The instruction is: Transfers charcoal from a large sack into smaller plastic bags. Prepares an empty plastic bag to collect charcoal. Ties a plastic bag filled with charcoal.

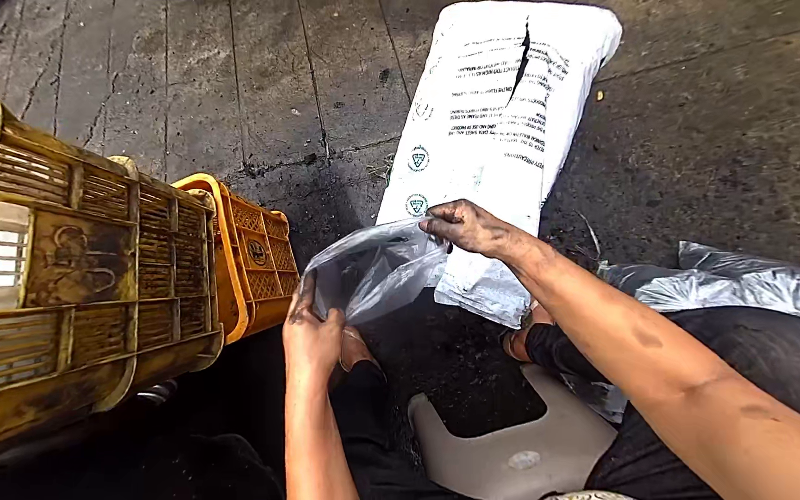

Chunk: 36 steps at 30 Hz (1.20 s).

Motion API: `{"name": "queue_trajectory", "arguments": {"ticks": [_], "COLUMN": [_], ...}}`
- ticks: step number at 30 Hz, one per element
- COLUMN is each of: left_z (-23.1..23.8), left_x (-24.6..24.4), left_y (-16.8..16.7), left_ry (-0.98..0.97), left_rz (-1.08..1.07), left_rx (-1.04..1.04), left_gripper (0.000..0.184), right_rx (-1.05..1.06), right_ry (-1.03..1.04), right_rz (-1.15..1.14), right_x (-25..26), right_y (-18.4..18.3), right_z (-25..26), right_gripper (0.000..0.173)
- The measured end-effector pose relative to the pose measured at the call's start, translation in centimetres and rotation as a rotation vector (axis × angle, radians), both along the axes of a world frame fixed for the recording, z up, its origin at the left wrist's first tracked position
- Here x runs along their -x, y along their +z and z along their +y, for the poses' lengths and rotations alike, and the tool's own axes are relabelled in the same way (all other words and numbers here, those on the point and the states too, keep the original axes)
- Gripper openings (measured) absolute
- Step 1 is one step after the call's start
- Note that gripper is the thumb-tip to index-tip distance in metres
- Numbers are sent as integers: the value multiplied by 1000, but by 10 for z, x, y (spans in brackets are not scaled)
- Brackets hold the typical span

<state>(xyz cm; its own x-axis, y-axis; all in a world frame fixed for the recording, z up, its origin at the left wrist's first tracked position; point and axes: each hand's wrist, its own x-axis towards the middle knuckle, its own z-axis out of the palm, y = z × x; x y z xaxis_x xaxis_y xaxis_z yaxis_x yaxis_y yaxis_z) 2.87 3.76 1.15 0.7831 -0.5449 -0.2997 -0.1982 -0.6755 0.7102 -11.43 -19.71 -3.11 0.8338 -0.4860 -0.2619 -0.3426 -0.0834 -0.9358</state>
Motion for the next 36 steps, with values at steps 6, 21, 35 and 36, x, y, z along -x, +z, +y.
{"name": "queue_trajectory", "arguments": {"ticks": [6, 21, 35, 36], "left_z": [-5, 5, -14, -13], "left_x": [9, 4, 12, 12], "left_y": [0, -13, -14, -14], "left_ry": [93, 78, 67, 67], "left_rz": [111, -40, -21, -28], "left_rx": [167, 27, 89, 88], "left_gripper": [61, 62, 65, 64], "right_rx": [-438, -292, 242, 214], "right_ry": [-433, -984, 142, 166], "right_rz": [-195, 454, 1103, 1112], "right_x": [14, 116, 113, 106], "right_y": [-88, -178, -233, -228], "right_z": [-48, -99, -36, -27], "right_gripper": [31, 40, 113, 116]}}
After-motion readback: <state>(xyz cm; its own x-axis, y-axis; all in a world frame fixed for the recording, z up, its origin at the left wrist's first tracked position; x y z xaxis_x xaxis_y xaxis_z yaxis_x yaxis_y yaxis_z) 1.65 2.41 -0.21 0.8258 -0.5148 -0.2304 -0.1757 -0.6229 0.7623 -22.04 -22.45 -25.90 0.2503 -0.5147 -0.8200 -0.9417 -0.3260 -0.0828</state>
